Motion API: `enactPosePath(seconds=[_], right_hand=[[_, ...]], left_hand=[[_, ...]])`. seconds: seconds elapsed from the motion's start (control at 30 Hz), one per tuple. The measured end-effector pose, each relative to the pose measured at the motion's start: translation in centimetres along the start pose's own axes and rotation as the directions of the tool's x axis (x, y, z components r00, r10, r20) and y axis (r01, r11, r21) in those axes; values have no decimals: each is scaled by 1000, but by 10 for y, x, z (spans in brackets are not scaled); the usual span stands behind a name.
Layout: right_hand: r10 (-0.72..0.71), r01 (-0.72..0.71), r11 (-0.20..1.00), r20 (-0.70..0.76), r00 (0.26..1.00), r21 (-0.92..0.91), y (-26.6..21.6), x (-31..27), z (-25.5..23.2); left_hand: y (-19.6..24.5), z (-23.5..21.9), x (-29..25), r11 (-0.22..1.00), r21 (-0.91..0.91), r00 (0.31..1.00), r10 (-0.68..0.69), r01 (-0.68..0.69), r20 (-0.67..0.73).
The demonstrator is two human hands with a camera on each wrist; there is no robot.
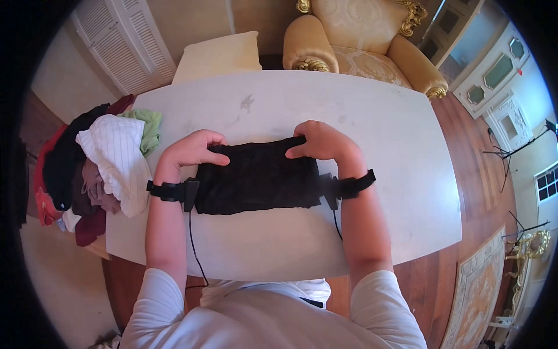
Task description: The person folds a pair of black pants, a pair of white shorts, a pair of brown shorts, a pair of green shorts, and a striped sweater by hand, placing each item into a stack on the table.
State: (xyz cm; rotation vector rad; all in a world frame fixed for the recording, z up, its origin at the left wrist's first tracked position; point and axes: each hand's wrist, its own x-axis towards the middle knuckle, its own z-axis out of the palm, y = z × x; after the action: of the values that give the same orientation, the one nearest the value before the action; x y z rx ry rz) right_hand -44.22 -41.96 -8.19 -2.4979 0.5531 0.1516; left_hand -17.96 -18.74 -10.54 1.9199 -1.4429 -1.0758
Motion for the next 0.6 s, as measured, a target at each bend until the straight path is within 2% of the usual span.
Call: enactPosePath(seconds=[0.13, 0.23, 0.33, 0.43, 0.53, 0.6], right_hand=[[24, -24, 1000, 24, 999, 13, -3, -3, -3], [21, -21, 1000, 29, 999, 18, -6, -3, -5], [5, -5, 1000, 27, 1000, 4, -3, -2, 0], [-17, 15, 999, 39, 999, 37, -3, 0, -2], [-79, 75, 989, 22, 997, 127, 3, 1, 0], [-122, 119, 976, 5, 992, 182, 5, 0, 1]], left_hand=[[14, 1, -9, 995, 95, 996, -9, 18, -94], [16, 7, -11, 986, 146, 989, -63, 82, -131], [27, 5, -4, 979, 144, 985, -158, 146, 70], [25, 5, -1, 978, 131, 975, -179, 162, 131], [25, 6, -5, 1000, -17, 992, 16, -14, 129], [26, 8, -7, 996, -87, 991, 27, -16, 130]])
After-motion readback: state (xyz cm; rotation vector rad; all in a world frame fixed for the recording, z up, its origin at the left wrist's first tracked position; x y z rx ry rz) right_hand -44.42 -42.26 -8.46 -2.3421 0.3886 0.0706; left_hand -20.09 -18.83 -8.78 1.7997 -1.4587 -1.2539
